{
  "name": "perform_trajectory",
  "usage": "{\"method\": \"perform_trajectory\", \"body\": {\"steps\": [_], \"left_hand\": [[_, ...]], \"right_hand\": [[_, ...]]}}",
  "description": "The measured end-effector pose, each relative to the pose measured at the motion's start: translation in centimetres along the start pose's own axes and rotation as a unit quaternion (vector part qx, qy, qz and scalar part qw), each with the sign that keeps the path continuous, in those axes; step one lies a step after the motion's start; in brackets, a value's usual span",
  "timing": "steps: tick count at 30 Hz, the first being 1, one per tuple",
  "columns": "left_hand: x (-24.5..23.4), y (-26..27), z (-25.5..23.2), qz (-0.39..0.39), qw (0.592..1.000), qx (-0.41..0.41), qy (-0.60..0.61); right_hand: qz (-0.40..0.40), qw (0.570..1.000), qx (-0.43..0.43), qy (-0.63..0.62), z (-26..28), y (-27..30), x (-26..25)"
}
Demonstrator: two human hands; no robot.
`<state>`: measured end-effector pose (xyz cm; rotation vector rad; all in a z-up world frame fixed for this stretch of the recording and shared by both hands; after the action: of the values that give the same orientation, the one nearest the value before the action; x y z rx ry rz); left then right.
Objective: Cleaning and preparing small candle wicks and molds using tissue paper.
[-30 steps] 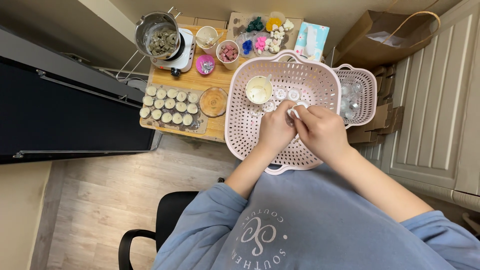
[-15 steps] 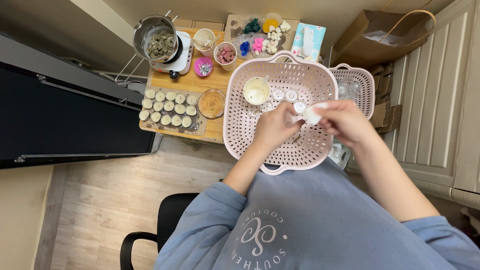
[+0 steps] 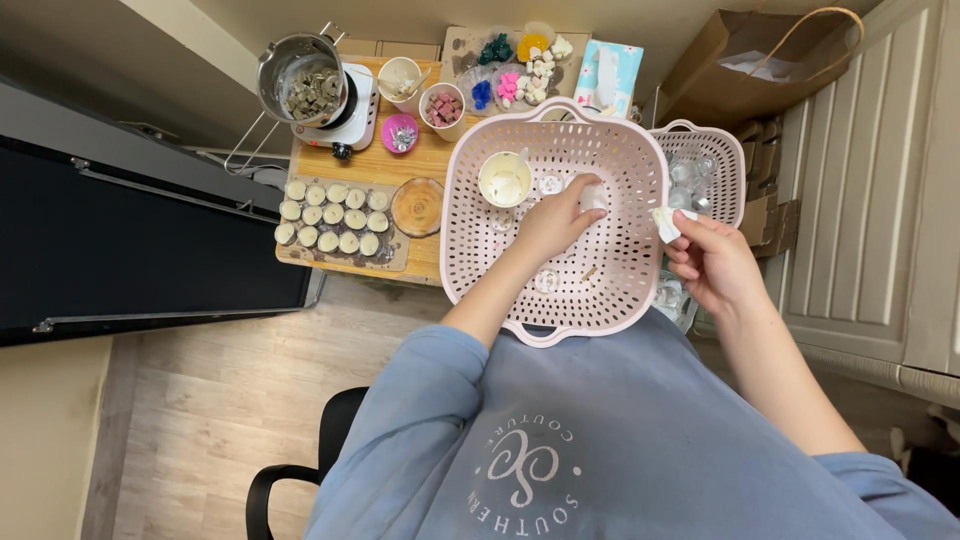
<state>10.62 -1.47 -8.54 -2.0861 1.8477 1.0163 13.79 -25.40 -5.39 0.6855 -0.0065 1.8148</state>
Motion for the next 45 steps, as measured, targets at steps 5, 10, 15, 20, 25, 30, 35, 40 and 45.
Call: {"method": "perform_trajectory", "body": {"steps": [5,10,15,20,25,30,35,40,45], "left_hand": [[1.9,-1.2,1.6,0.021,0.996,-0.021,-0.089],[2.1,-1.3,2.0,0.012,0.992,-0.017,-0.122],[-0.1,0.1,-0.1,0.003,0.993,-0.028,-0.115],[-1.8,3.1,2.4,-0.017,0.997,-0.044,-0.068],[-2.1,4.9,5.0,-0.026,0.987,-0.047,-0.153],[-3.5,4.8,3.7,-0.018,0.961,-0.177,-0.213],[0.1,1.8,6.8,-0.053,0.958,-0.146,-0.241],[1.2,1.9,7.0,-0.098,0.959,-0.067,-0.257],[0.2,3.2,6.1,-0.072,0.971,-0.033,-0.226]], "right_hand": [[-0.006,1.0,-0.002,0.005,0.5,0.4,0.3],[-0.006,1.0,0.005,0.003,0.5,0.6,0.4],[0.013,1.0,-0.004,-0.01,0.3,0.7,0.9],[-0.009,1.0,-0.009,0.01,0.6,0.6,0.5],[-0.022,1.0,-0.003,0.015,0.4,0.5,0.3],[0.0,1.0,-0.001,0.009,0.1,0.4,1.4],[0.001,1.0,0.0,0.01,-0.2,0.5,1.6],[-0.003,1.0,-0.003,0.009,-0.1,0.8,1.5],[-0.016,0.998,-0.016,0.057,-0.6,0.9,1.5]]}}
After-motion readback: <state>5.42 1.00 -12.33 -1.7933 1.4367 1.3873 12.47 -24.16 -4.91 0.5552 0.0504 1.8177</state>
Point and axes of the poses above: each hand's wrist, its own y-axis away from the middle knuckle, its own x-axis out of the palm, z = x × y, the point moved 4 cm from there along -y, towards the middle knuckle, and after that the axes turned 15 degrees about -x, right-handed, at the moved point
